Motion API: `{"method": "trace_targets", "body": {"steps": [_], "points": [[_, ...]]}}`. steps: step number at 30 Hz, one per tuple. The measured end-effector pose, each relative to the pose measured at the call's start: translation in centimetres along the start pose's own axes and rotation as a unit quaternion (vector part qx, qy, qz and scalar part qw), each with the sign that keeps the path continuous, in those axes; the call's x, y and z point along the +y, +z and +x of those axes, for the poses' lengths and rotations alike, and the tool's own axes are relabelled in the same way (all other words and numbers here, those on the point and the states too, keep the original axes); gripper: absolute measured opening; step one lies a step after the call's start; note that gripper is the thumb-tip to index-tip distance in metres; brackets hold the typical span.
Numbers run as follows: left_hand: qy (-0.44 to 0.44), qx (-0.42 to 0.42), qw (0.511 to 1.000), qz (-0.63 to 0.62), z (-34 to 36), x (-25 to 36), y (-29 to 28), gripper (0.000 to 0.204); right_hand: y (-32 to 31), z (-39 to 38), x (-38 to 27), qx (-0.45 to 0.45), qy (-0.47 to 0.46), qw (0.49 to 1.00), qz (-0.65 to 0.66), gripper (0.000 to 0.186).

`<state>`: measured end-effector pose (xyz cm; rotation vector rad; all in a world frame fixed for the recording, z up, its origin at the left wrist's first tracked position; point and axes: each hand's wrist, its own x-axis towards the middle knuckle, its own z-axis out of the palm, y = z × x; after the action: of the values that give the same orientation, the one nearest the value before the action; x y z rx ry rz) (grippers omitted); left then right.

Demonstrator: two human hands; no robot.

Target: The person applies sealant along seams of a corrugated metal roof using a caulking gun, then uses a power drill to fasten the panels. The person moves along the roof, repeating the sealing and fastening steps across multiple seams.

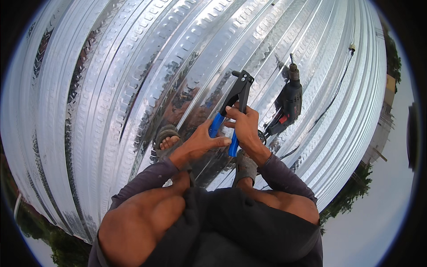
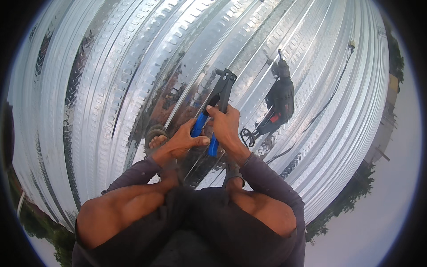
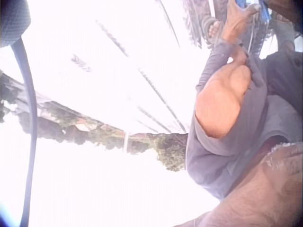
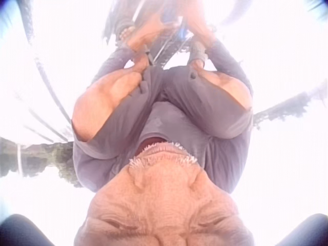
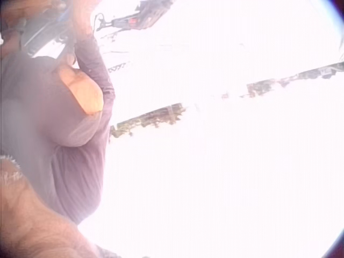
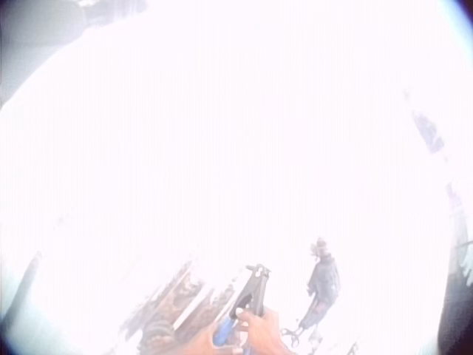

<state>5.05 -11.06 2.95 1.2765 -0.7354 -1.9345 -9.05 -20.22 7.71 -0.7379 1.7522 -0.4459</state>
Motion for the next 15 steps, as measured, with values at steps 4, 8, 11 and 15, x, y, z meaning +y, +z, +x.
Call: {"method": "trace_targets", "body": {"steps": [4, 8, 11, 15], "points": [[-0.097, -0.060, 0.993, -0.039, 0.0, -0.2, -4.5, 0.054, -5.3, -2.8, -7.3, -0.124, 0.002, 0.968, -0.220, 0.029], [-0.111, -0.154, 0.979, -0.073, -0.6, 3.2, -4.3, 0.052, -7.7, -6.5, -9.1, -0.162, -0.030, 0.962, -0.220, 0.035], [-0.133, -0.165, 0.961, -0.176, 0.8, 2.2, -3.2, 0.061, -7.0, -9.2, -9.3, -0.161, -0.050, 0.946, -0.277, 0.044], [-0.060, -0.154, 0.902, -0.399, 2.0, 6.4, -2.0, 0.058, -6.9, -11.2, -9.4, -0.158, -0.113, 0.955, -0.224, 0.051]]}}
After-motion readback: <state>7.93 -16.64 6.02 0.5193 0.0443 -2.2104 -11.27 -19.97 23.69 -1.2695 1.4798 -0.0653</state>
